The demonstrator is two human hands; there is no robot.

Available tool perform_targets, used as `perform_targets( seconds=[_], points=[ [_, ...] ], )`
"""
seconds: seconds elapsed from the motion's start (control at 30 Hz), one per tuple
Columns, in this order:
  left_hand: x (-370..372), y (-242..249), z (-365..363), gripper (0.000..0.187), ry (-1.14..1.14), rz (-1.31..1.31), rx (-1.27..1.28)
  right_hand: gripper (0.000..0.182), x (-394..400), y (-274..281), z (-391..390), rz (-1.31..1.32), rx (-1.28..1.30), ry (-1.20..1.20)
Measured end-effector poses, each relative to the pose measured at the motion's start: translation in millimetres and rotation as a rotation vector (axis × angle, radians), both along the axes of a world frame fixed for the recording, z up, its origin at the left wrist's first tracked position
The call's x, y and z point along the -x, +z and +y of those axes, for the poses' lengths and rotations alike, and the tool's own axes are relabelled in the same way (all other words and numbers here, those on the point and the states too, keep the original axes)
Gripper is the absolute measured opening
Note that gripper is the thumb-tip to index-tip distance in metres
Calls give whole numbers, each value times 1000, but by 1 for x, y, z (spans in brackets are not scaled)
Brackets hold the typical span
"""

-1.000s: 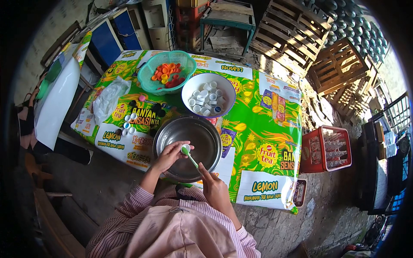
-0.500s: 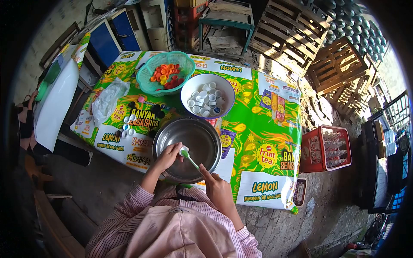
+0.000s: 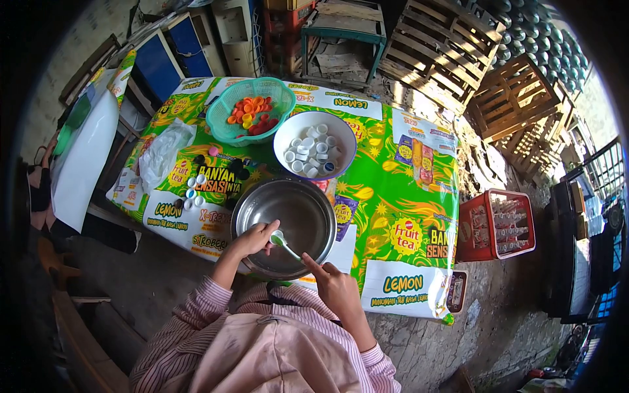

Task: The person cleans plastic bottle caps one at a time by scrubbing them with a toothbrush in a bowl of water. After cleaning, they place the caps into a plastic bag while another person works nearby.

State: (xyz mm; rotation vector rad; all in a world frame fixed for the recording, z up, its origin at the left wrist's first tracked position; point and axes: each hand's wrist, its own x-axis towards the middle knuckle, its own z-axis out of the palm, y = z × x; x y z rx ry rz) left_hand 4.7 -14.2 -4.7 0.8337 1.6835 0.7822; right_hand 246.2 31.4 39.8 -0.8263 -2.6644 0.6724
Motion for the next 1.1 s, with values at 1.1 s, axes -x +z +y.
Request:
perform_targets(
  seconds=[1.1],
  points=[
    [-24,59,-31,29,-44,854,-560,44,-6,4,-12,125,122,-237]
  ],
)
